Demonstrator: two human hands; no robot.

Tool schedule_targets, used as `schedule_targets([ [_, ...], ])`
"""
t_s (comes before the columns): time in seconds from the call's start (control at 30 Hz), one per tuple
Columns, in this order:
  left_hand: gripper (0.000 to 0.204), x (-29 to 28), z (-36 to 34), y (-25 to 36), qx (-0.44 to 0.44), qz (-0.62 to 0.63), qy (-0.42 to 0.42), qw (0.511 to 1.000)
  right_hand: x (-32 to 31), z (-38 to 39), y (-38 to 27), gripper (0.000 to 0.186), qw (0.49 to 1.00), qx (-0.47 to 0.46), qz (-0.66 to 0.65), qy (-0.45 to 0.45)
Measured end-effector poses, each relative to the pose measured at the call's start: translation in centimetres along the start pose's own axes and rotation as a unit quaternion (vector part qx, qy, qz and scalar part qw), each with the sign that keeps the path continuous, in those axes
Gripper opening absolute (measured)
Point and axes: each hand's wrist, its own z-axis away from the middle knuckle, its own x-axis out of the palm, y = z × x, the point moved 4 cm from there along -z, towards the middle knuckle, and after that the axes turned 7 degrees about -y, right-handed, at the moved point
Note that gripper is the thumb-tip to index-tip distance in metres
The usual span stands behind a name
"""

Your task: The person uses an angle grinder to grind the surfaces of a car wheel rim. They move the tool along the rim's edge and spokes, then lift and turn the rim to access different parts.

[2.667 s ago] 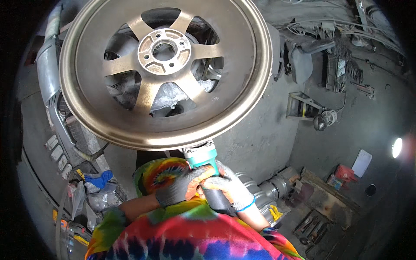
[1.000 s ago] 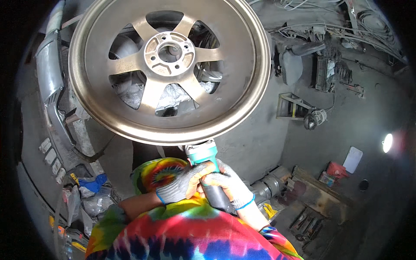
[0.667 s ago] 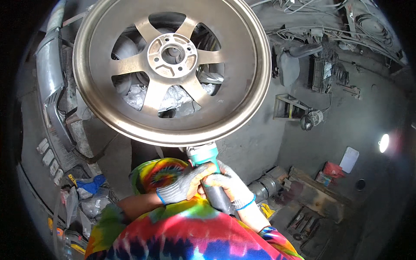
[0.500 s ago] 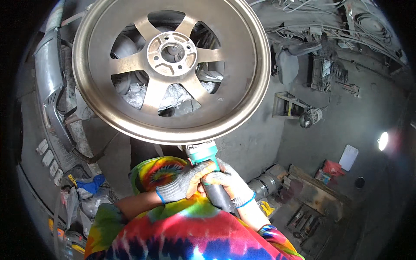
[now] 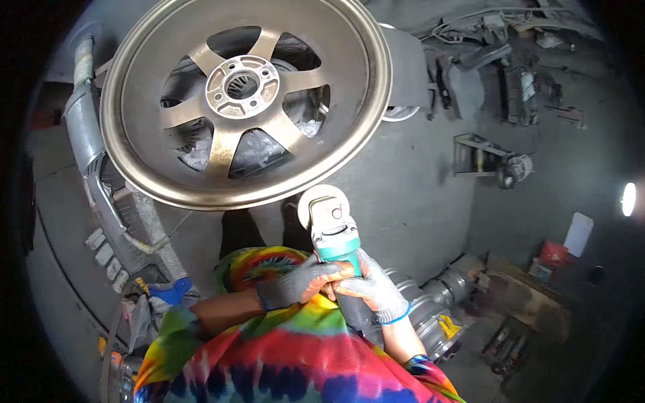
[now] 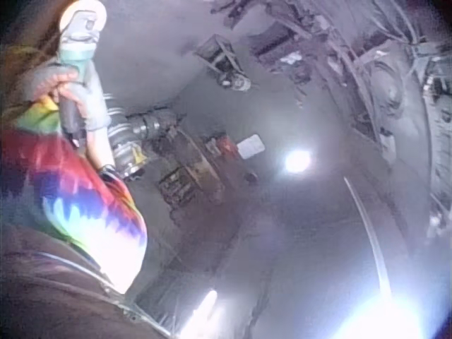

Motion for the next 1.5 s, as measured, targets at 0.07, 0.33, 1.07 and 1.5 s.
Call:
schedule_targets([
  [0.07, 0.022, -0.1, -0.5, -1.2, 0.003, -0.051, -0.016, 0.999, -1.0, 0.3, 0.2, 0.064, 0.998, 0.041, -0.039, -0.022],
  [0.33, 0.043, -2.8, -3.2, -9.6, 0.095, 0.001, 0.057, 0.994, -9.1, -0.7, 4.8, 0.079, 0.99, 0.037, -0.018, -0.135],
  [1.07, 0.051, 1.0, -0.1, -5.4, 0.059, -0.184, 0.183, 0.964, -6.8, -1.5, 2.9, 0.086, 0.953, 0.01, 0.174, -0.25],
  [1.5, 0.041, -3.1, 4.4, -2.5, 0.059, 0.052, 0.115, 0.99, 1.3, -2.9, 3.8, 0.077, 0.983, 0.047, -0.049, -0.172],
])
